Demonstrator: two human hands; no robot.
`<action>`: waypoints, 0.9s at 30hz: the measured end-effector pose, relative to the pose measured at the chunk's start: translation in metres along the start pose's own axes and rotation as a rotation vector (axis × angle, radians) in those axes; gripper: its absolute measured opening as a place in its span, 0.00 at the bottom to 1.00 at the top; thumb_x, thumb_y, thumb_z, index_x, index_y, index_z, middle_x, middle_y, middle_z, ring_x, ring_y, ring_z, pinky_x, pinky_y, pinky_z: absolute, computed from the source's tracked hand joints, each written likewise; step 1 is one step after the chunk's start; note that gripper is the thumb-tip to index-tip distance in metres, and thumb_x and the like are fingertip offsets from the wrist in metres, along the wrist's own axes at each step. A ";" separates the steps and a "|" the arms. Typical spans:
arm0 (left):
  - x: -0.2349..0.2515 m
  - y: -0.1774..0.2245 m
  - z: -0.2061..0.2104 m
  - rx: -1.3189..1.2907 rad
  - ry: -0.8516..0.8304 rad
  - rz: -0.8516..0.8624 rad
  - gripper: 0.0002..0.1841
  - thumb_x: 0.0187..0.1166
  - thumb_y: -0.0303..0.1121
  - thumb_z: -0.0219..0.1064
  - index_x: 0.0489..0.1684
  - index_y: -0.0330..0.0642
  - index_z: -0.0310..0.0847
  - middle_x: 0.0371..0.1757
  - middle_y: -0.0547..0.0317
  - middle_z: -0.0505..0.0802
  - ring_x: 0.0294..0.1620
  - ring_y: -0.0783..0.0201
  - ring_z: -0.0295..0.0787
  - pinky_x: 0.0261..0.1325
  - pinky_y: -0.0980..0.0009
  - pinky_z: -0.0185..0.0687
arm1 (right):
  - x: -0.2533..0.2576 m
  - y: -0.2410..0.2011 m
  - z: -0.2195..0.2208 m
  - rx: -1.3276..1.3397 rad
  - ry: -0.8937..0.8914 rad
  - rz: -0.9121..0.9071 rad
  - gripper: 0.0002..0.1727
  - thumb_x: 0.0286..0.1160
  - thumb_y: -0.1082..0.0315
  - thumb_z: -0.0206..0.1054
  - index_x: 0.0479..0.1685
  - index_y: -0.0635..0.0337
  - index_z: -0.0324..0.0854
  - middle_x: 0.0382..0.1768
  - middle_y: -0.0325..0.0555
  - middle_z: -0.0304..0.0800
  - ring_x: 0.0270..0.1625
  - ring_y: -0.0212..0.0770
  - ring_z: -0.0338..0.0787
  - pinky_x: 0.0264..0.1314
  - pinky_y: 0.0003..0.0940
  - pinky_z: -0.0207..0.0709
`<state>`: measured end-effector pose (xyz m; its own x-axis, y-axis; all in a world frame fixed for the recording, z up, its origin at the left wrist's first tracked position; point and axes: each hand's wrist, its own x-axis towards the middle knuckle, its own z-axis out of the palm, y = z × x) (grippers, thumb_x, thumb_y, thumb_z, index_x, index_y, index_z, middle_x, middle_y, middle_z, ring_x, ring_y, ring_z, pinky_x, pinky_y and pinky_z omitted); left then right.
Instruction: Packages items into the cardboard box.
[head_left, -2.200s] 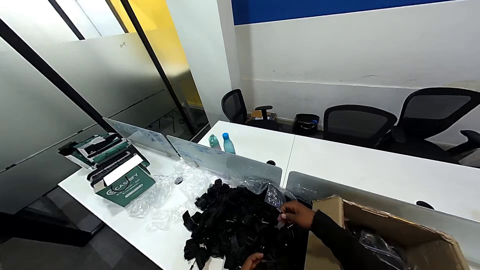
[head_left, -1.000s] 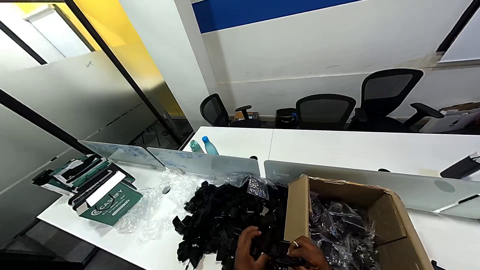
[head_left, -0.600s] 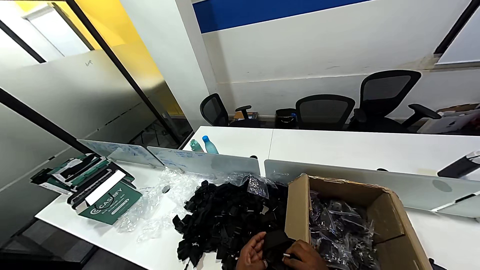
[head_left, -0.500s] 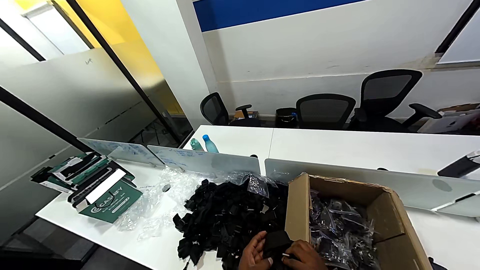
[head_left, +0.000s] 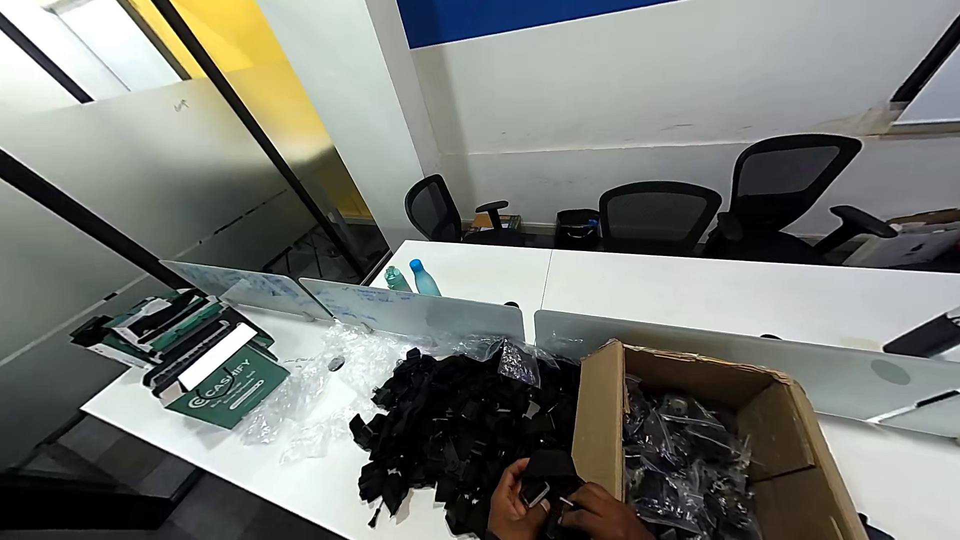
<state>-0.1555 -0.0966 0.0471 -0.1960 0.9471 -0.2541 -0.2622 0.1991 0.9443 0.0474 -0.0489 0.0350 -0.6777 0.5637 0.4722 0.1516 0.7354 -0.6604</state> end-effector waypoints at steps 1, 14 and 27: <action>0.001 0.000 -0.002 0.023 -0.002 0.029 0.38 0.57 0.08 0.70 0.76 0.22 0.64 0.67 0.36 0.87 0.62 0.54 0.91 0.64 0.61 0.90 | 0.000 -0.002 -0.003 0.101 -0.010 0.044 0.13 0.65 0.74 0.76 0.50 0.58 0.91 0.48 0.54 0.92 0.56 0.48 0.92 0.64 0.41 0.86; 0.007 -0.004 -0.002 0.018 -0.392 0.109 0.51 0.52 0.08 0.67 0.86 0.20 0.45 0.79 0.33 0.78 0.74 0.53 0.84 0.74 0.57 0.83 | 0.008 -0.004 0.001 0.086 0.064 0.147 0.14 0.66 0.70 0.79 0.49 0.63 0.85 0.47 0.58 0.89 0.49 0.48 0.92 0.53 0.38 0.89; 0.011 -0.020 -0.011 0.305 -0.338 0.102 0.53 0.51 0.11 0.72 0.88 0.24 0.48 0.80 0.35 0.78 0.74 0.55 0.84 0.76 0.60 0.83 | 0.007 0.009 -0.007 -0.230 0.224 0.209 0.14 0.65 0.60 0.74 0.48 0.52 0.85 0.50 0.48 0.91 0.56 0.49 0.89 0.59 0.51 0.82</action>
<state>-0.1629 -0.0933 0.0229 0.1260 0.9845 -0.1221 0.0425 0.1176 0.9922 0.0494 -0.0355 0.0361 -0.4452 0.7599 0.4736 0.4445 0.6467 -0.6199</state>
